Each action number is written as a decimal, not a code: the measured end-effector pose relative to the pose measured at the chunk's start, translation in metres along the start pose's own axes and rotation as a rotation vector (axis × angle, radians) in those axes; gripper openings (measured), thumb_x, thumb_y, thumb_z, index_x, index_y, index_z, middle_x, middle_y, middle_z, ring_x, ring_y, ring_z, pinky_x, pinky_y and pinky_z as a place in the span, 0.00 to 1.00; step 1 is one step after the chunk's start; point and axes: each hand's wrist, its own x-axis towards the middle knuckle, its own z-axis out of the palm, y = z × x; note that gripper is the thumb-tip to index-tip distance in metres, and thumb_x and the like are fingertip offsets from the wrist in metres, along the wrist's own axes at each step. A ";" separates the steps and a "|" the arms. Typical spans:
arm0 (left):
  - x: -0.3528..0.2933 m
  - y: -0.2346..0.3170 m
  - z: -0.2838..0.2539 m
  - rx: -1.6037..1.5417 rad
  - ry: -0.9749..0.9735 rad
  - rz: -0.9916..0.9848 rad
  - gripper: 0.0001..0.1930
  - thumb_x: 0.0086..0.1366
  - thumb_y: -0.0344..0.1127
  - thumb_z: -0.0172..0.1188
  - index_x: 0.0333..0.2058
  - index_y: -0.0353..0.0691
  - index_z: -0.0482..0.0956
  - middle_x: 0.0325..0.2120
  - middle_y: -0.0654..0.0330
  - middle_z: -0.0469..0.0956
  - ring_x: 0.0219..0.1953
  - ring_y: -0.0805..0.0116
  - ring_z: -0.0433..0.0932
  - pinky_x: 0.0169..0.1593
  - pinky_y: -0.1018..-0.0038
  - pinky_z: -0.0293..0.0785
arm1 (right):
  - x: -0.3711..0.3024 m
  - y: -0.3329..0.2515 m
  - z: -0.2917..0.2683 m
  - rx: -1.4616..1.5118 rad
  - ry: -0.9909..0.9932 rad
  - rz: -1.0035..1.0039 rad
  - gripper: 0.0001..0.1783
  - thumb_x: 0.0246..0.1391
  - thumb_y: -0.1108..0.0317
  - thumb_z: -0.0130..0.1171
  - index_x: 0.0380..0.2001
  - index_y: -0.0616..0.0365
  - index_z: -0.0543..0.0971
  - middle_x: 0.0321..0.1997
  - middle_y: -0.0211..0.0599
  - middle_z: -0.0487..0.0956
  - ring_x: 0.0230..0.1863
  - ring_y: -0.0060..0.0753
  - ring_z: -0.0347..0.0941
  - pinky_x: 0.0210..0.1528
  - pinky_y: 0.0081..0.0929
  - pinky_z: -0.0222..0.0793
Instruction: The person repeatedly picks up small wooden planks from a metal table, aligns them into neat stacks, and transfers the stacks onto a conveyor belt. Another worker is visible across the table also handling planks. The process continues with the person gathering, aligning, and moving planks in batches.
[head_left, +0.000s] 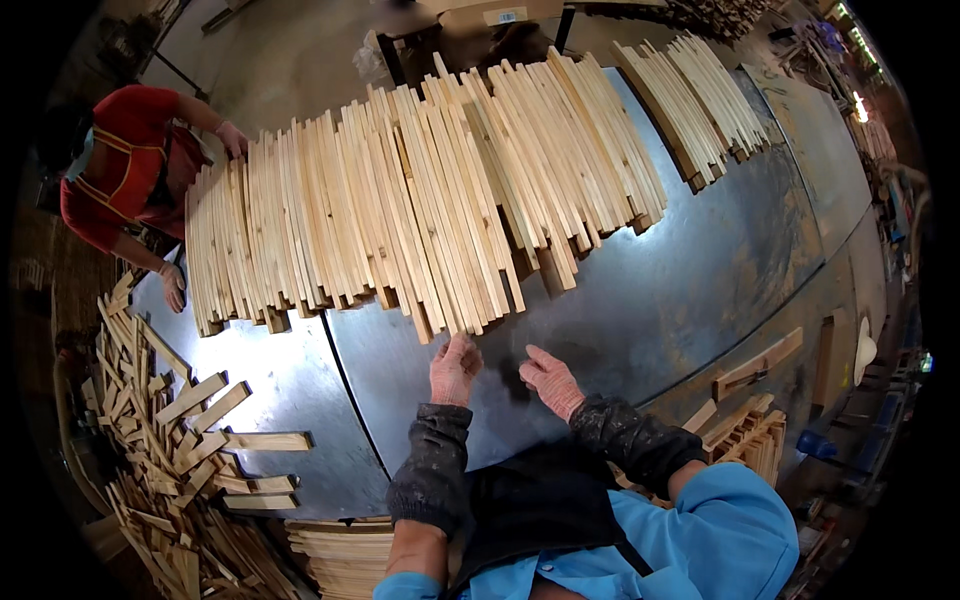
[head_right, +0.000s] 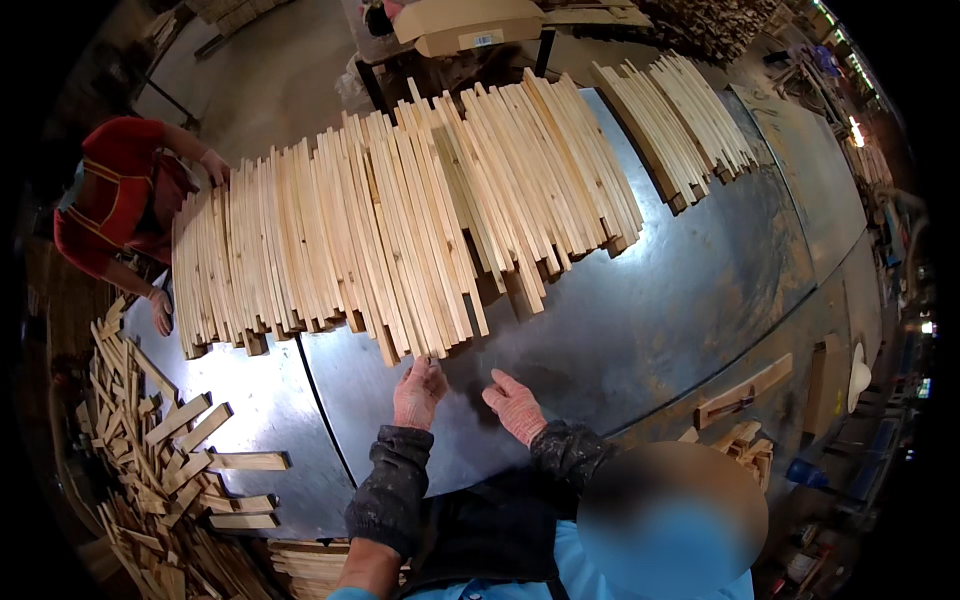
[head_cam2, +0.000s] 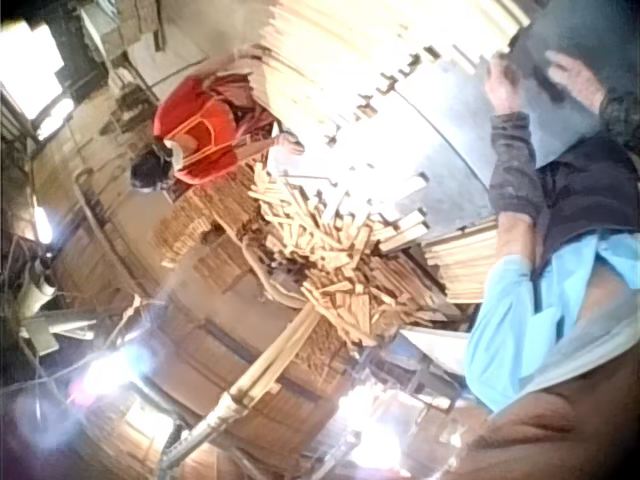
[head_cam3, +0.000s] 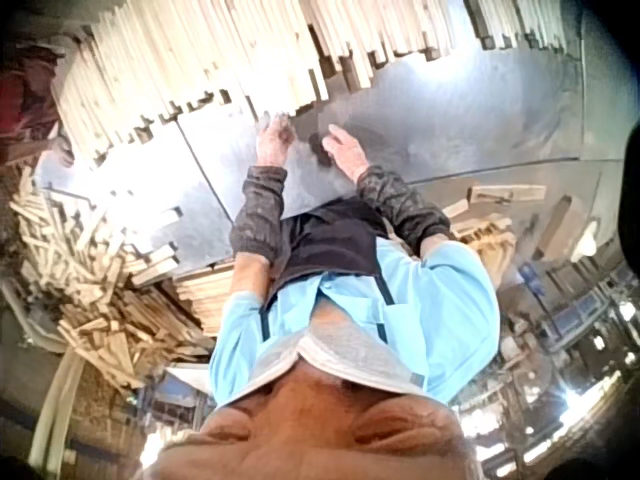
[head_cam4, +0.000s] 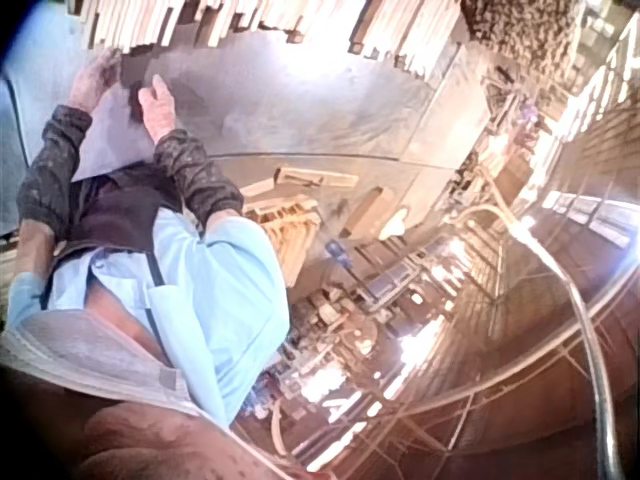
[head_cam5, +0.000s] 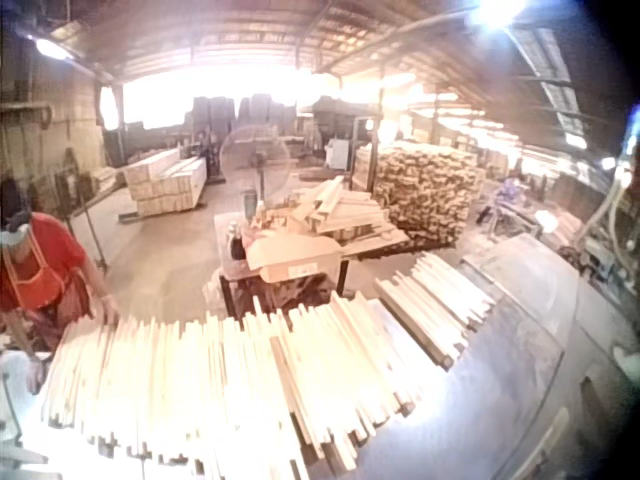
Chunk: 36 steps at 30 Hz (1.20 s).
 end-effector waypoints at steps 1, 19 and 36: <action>-0.006 0.001 0.001 0.021 0.030 0.004 0.15 0.76 0.46 0.66 0.48 0.42 0.77 0.33 0.67 0.79 0.36 0.70 0.81 0.42 0.69 0.79 | -0.003 -0.005 0.002 0.015 -0.012 -0.001 0.37 0.70 0.66 0.65 0.76 0.68 0.66 0.45 0.27 0.79 0.43 0.21 0.73 0.49 0.23 0.74; -0.176 -0.088 -0.073 0.781 -0.258 0.159 0.25 0.68 0.33 0.73 0.58 0.28 0.75 0.44 0.57 0.84 0.47 0.69 0.82 0.54 0.69 0.80 | -0.092 -0.041 0.070 0.036 0.186 -0.247 0.37 0.69 0.55 0.64 0.76 0.51 0.67 0.45 0.35 0.83 0.45 0.29 0.77 0.52 0.32 0.76; -0.135 -0.139 -0.118 1.199 -0.635 -0.308 0.15 0.75 0.31 0.63 0.56 0.33 0.78 0.34 0.61 0.78 0.25 0.77 0.71 0.26 0.79 0.66 | -0.371 0.160 -0.185 -0.077 1.508 0.035 0.19 0.63 0.56 0.62 0.44 0.62 0.84 0.32 0.55 0.81 0.35 0.54 0.80 0.38 0.46 0.74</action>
